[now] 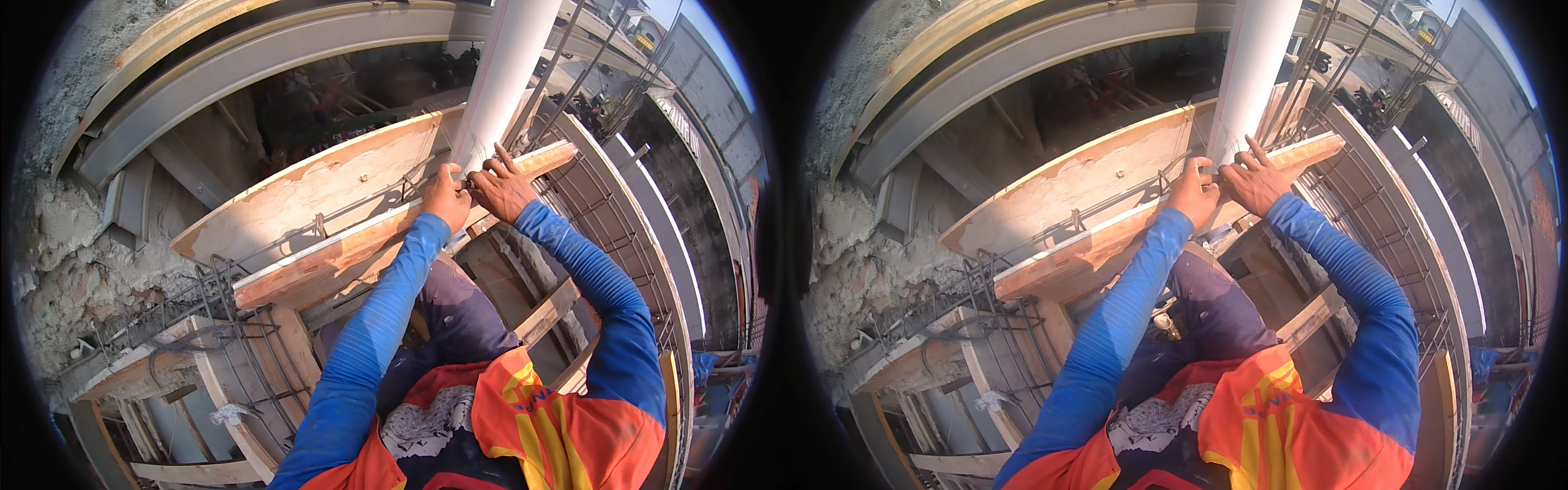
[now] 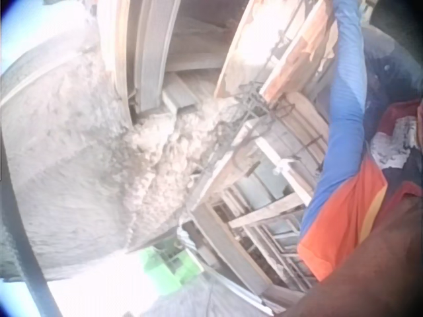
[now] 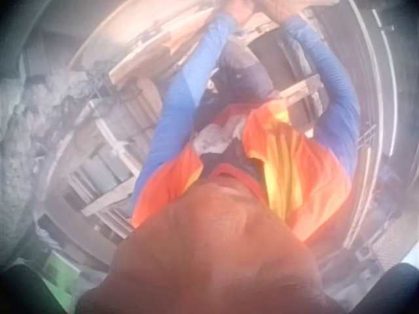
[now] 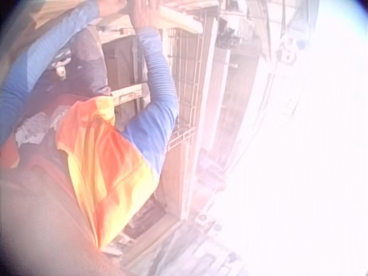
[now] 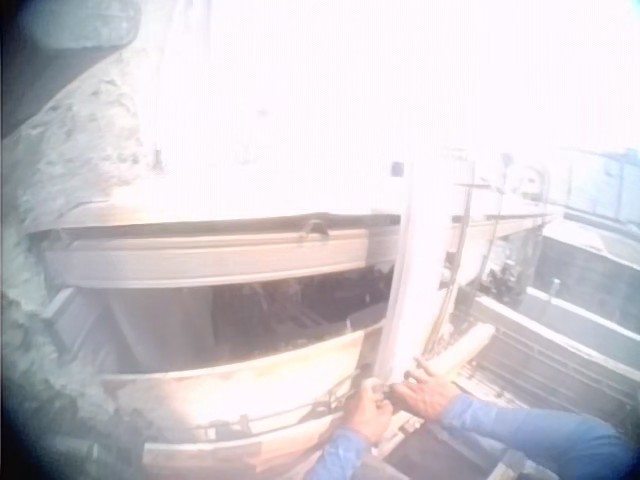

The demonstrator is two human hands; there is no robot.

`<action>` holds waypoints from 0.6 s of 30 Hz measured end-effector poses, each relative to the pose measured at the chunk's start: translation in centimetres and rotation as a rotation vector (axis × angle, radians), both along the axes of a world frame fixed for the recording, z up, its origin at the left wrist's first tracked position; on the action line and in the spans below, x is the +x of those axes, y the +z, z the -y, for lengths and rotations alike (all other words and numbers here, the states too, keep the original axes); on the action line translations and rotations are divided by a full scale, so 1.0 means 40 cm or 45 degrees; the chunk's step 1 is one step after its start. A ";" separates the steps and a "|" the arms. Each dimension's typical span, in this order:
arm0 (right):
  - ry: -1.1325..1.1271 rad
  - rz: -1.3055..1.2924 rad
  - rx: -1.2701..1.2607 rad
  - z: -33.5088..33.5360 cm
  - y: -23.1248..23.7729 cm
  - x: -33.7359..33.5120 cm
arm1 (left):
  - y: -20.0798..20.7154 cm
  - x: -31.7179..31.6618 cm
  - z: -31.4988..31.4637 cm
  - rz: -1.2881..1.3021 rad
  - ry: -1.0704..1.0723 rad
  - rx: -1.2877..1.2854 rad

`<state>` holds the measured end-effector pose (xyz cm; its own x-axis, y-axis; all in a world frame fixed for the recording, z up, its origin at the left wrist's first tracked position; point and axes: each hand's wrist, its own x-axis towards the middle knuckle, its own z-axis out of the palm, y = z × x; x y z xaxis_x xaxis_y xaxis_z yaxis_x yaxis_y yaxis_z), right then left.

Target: The person is assembling a rebar framework on a construction site. They use a hammer to adjust wooden supports and then use pliers to tie wire around the rebar intersections, securing the structure.

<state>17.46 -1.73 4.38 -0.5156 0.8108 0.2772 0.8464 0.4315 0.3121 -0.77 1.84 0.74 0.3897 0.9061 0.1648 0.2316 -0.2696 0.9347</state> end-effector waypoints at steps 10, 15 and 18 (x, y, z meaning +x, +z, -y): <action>0.212 0.340 -0.562 -0.051 0.140 -0.111 | -0.045 -0.003 0.024 0.215 0.436 0.159; 0.132 -0.123 -0.661 -0.225 0.121 -0.042 | -0.056 -0.003 0.024 0.250 0.409 0.043; 0.090 -0.557 -0.419 -0.171 0.068 -0.010 | -0.040 0.010 0.009 0.165 0.311 0.052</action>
